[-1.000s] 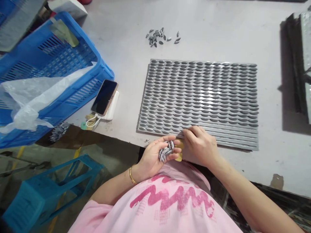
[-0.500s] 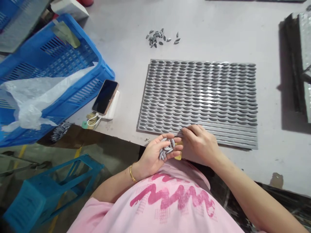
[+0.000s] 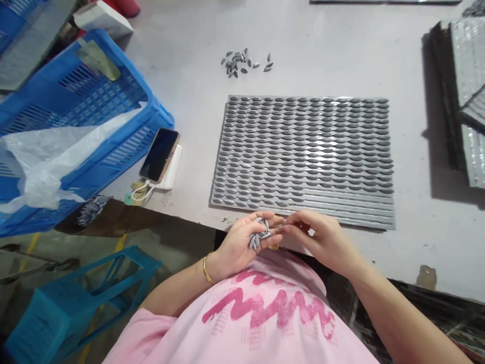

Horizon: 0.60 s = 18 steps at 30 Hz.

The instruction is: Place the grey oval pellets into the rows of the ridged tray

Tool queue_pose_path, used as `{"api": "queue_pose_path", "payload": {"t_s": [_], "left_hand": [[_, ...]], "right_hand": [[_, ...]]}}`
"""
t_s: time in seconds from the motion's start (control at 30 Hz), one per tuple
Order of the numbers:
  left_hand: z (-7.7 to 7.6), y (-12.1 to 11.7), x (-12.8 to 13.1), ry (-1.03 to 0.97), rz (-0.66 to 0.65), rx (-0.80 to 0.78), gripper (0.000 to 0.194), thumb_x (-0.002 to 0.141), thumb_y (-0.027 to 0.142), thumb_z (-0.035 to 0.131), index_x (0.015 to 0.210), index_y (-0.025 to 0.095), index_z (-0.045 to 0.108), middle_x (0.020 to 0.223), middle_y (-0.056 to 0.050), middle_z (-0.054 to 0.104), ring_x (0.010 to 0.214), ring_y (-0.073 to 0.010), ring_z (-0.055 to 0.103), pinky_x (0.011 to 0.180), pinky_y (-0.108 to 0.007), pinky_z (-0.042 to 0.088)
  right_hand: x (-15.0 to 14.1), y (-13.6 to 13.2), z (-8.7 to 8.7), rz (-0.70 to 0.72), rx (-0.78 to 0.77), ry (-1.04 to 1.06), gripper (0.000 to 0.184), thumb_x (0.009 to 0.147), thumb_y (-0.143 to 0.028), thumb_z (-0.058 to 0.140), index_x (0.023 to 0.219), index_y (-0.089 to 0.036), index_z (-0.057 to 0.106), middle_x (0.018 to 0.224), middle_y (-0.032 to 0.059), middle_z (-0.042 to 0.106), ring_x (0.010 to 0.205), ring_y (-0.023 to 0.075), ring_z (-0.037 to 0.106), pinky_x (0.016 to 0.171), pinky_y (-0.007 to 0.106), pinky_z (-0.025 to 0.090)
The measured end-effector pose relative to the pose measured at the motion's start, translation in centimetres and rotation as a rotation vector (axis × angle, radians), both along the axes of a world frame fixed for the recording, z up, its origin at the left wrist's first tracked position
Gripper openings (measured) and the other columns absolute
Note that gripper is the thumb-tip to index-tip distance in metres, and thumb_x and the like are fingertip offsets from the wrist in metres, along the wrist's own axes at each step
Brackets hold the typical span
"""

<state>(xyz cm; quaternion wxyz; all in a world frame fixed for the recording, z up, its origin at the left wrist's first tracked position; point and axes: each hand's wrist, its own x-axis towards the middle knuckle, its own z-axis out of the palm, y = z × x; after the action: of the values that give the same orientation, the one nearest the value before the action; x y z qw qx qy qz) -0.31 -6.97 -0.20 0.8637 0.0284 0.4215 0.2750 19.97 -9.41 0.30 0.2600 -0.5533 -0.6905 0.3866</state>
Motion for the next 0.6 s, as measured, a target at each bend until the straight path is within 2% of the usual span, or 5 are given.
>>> {"api": "queue_pose_path", "payload": {"t_s": [0.1, 0.23, 0.4, 0.5, 0.6], "left_hand": [[0.1, 0.1, 0.2, 0.014, -0.014, 0.0, 0.029, 0.075, -0.002, 0.059, 0.1, 0.013, 0.063, 0.11, -0.012, 0.071, 0.098, -0.0203, 0.072, 0.091, -0.032, 0.057], [0.3, 0.1, 0.3, 0.038, -0.035, 0.03, 0.022, 0.082, 0.013, 0.071, 0.102, 0.014, 0.062, 0.109, -0.012, 0.072, 0.095, -0.0194, 0.073, 0.086, -0.029, 0.057], [0.4, 0.0, 0.2, 0.028, -0.079, 0.092, 0.028, 0.08, 0.032, 0.079, 0.095, 0.013, 0.065, 0.098, -0.01, 0.072, 0.079, -0.0153, 0.071, 0.072, -0.026, 0.057], [0.2, -0.1, 0.1, 0.038, -0.086, 0.115, 0.034, 0.076, 0.038, 0.081, 0.093, 0.012, 0.069, 0.086, -0.005, 0.068, 0.066, -0.0101, 0.063, 0.059, -0.022, 0.052], [0.1, -0.1, 0.2, 0.032, -0.038, 0.085, 0.038, 0.076, 0.041, 0.081, 0.096, 0.01, 0.071, 0.076, -0.002, 0.061, 0.06, -0.0075, 0.055, 0.049, -0.018, 0.042]], "right_hand": [[1.3, -0.5, -0.9, -0.079, 0.04, 0.053, 0.007, 0.091, -0.03, 0.065, 0.092, -0.024, 0.069, 0.085, 0.0021, 0.073, 0.073, 0.0165, 0.068, 0.062, 0.027, 0.055], [2.2, -0.3, -2.7, -0.222, 0.309, -0.074, 0.013, 0.091, -0.024, 0.064, 0.1, -0.027, 0.072, 0.094, 0.0029, 0.074, 0.084, 0.0204, 0.071, 0.071, 0.032, 0.058], [2.5, 0.2, -4.8, -0.136, 0.509, -0.283, 0.02, 0.093, -0.017, 0.059, 0.105, -0.027, 0.072, 0.096, 0.0037, 0.073, 0.088, 0.0188, 0.069, 0.074, 0.032, 0.056], [2.6, 0.2, -5.2, -0.079, 0.549, -0.443, 0.02, 0.092, -0.016, 0.06, 0.105, -0.025, 0.071, 0.098, 0.0044, 0.073, 0.088, 0.0189, 0.066, 0.073, 0.031, 0.053], [2.9, 0.3, -5.0, -0.039, 0.574, -0.538, 0.018, 0.091, -0.015, 0.061, 0.103, -0.024, 0.072, 0.095, 0.0046, 0.072, 0.087, 0.0188, 0.064, 0.069, 0.03, 0.05]]}}
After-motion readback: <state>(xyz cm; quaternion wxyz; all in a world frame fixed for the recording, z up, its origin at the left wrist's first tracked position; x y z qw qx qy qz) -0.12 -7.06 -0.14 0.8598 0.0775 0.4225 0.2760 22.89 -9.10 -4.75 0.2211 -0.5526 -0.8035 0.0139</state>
